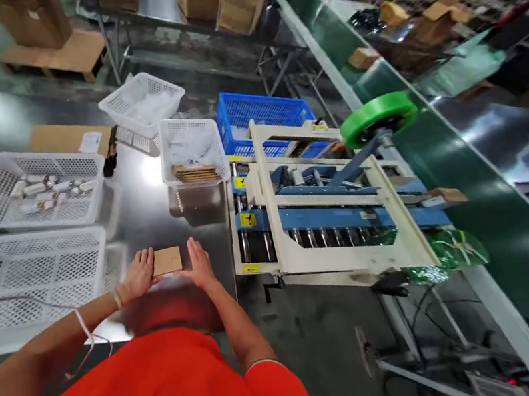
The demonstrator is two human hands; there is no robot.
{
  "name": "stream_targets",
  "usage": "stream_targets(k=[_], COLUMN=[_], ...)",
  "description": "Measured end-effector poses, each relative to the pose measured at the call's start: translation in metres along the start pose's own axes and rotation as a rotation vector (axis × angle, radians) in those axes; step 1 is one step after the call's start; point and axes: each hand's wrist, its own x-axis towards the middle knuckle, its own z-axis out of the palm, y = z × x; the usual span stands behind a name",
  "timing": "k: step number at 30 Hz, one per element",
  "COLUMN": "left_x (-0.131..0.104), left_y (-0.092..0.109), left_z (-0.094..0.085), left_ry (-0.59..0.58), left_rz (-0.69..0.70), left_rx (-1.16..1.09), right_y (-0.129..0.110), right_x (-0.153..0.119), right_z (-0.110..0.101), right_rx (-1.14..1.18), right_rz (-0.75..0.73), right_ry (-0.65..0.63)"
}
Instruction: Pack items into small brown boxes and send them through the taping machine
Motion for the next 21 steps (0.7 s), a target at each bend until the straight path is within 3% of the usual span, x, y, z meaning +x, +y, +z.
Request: stream_targets(k=[3, 5, 9, 13, 16, 18, 20, 21], left_x=[0.069, 0.125, 0.235, 0.323, 0.366, 0.378, 0.371, 0.359], left_y=[0.013, 0.035, 0.089, 0.157, 0.217, 0.247, 0.255, 0.247], left_z=[-0.010, -0.015, -0.021, -0.023, -0.021, -0.018, -0.016, -0.016], left_ry=[0.038, 0.068, 0.100, 0.083, -0.007, -0.060, -0.055, -0.031], left_rz=[0.073, 0.109, 0.145, 0.180, 0.277, 0.320, 0.350, 0.372], left_rx=[0.012, 0.003, -0.057, -0.264, -0.417, -0.451, -0.534, -0.599], right_y=[0.042, 0.064, 0.087, 0.095, 0.099, 0.102, 0.108, 0.110], right_x=[-0.007, -0.014, -0.027, -0.031, -0.034, -0.039, -0.044, -0.045], right_z=[0.013, 0.028, 0.063, 0.088, 0.098, 0.103, 0.105, 0.104], right_rx=[0.011, -0.017, -0.071, -0.099, -0.118, -0.123, -0.107, -0.092], right_rz=[0.357, 0.462, 0.455, 0.412, 0.404, 0.385, 0.345, 0.331], right_ry=[0.221, 0.271, 0.260, 0.255, 0.253, 0.324, 0.439, 0.486])
